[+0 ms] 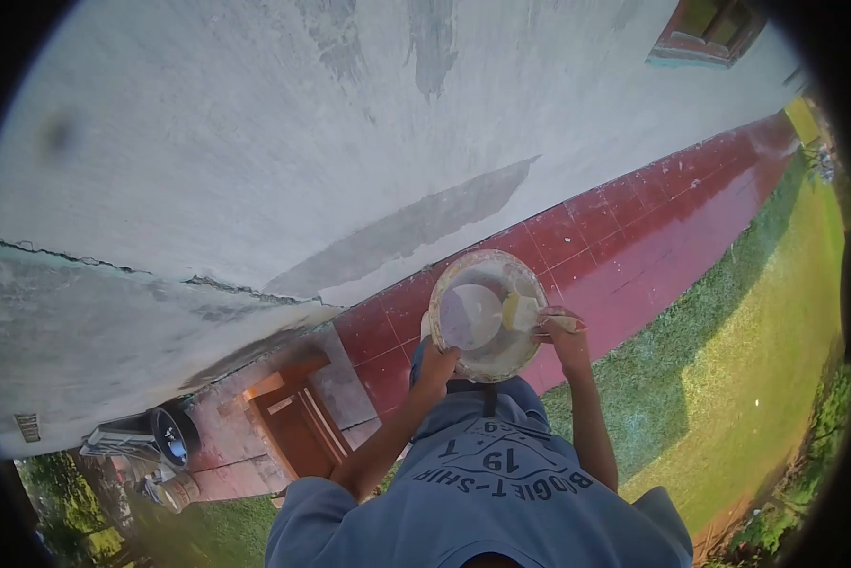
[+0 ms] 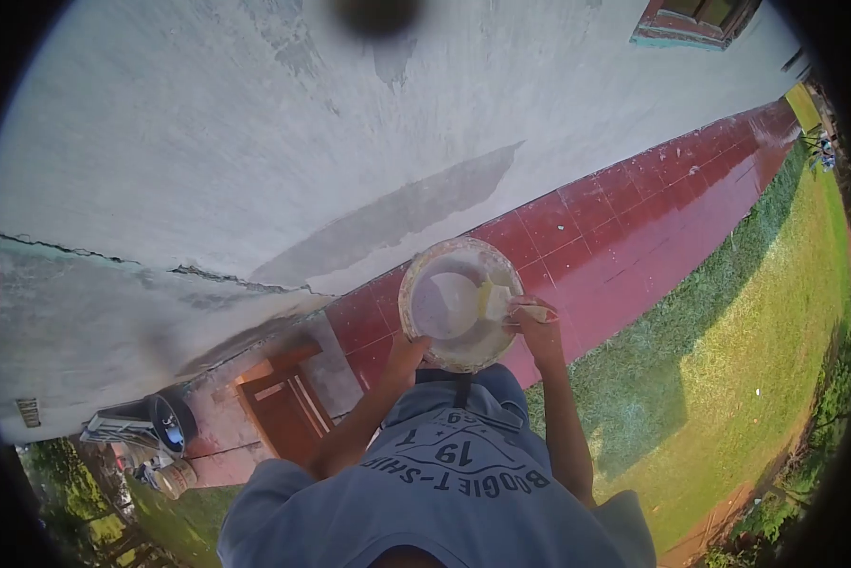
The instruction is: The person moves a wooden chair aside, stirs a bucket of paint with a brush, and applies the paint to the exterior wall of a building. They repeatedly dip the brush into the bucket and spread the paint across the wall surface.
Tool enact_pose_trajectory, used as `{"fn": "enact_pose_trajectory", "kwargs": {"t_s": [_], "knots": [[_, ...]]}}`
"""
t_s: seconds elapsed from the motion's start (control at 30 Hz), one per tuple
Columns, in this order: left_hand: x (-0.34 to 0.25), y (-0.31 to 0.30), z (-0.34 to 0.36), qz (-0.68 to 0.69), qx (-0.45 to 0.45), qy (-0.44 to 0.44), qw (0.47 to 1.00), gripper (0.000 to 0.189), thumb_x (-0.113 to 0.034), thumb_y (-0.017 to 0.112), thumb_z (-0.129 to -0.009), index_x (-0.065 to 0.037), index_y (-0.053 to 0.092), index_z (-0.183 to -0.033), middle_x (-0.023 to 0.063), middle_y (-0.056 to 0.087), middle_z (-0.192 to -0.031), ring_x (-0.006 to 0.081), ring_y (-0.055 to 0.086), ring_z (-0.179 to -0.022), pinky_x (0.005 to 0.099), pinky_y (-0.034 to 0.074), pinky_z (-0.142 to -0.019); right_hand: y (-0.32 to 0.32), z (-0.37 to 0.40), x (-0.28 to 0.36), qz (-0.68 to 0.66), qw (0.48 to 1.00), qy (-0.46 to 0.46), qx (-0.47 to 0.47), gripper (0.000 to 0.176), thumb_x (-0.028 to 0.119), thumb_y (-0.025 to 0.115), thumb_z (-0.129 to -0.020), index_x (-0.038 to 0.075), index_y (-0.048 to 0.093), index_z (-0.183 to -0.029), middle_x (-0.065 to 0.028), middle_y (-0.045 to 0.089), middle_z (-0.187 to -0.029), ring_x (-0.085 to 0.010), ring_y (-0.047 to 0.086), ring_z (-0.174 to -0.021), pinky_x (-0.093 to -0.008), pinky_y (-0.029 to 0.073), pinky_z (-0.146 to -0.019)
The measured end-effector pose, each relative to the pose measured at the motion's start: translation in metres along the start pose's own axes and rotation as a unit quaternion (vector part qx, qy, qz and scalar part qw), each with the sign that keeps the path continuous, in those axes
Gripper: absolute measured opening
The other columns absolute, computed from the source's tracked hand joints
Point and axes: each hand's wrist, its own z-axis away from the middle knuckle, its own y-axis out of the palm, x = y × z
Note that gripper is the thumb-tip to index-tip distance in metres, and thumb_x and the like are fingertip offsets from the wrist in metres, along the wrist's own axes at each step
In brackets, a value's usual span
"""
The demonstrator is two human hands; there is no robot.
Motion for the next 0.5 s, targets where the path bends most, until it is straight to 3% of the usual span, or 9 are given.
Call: {"fn": "enact_pose_trajectory", "kwargs": {"t_s": [0.2, 0.33, 0.37, 0.43, 0.5], "knots": [[0.013, 0.055, 0.075, 0.025, -0.023, 0.007, 0.999, 0.056, 0.004, 0.054, -0.083, 0.0, 0.042, -0.138, 0.0166, 0.061, -0.116, 0.0289, 0.067, -0.1, 0.0431, 0.063, -0.079, -0.024, 0.011, -0.014, 0.097, 0.987, -0.006, 0.125, 0.019, 0.004, 0.066, -0.086, -0.002, 0.067, -0.104, -0.0085, 0.069, -0.092, -0.0154, 0.068, -0.082, -0.0298, 0.061, -0.071], [0.037, 0.061, 0.113, 0.063, -0.054, 0.01, 0.996, 0.055, 0.004, 0.054, -0.083, 0.001, 0.043, -0.137, 0.0158, 0.061, -0.117, 0.0283, 0.067, -0.101, 0.0416, 0.062, -0.082, -0.012, 0.035, -0.014, 0.16, 0.974, -0.021, 0.161, 0.018, 0.006, 0.068, -0.084, -0.002, 0.07, -0.1, -0.0091, 0.07, -0.087, -0.0161, 0.069, -0.081, -0.031, 0.059, -0.07], [0.052, 0.058, 0.113, 0.068, -0.056, 0.054, 0.995, 0.055, 0.003, 0.054, -0.084, 0.001, 0.043, -0.137, 0.0155, 0.061, -0.116, 0.0278, 0.067, -0.1, 0.0406, 0.062, -0.08, -0.013, 0.034, -0.023, 0.163, 0.971, -0.02, 0.171, 0.018, 0.006, 0.068, -0.084, -0.002, 0.07, -0.1, -0.0091, 0.07, -0.087, -0.0161, 0.069, -0.081, -0.031, 0.059, -0.07], [0.066, 0.052, 0.124, 0.075, -0.065, 0.101, 0.99, 0.054, 0.003, 0.055, -0.084, 0.001, 0.044, -0.137, 0.0152, 0.061, -0.116, 0.0273, 0.067, -0.098, 0.0397, 0.062, -0.078, -0.007, 0.033, -0.039, 0.285, 0.93, -0.128, 0.196, 0.018, 0.01, 0.07, -0.082, -0.001, 0.071, -0.096, -0.012, 0.072, -0.083, -0.0172, 0.07, -0.077, -0.0336, 0.056, -0.07], [0.067, 0.045, 0.141, 0.074, -0.079, 0.101, 0.989, 0.054, 0.003, 0.054, -0.083, 0.002, 0.044, -0.137, 0.0152, 0.061, -0.117, 0.0264, 0.067, -0.099, 0.0381, 0.061, -0.076, 0.008, 0.041, -0.046, 0.322, 0.912, -0.15, 0.204, 0.018, 0.012, 0.071, -0.082, -0.001, 0.072, -0.095, -0.0144, 0.072, -0.082, -0.0203, 0.07, -0.076, -0.035, 0.055, -0.07]]}}
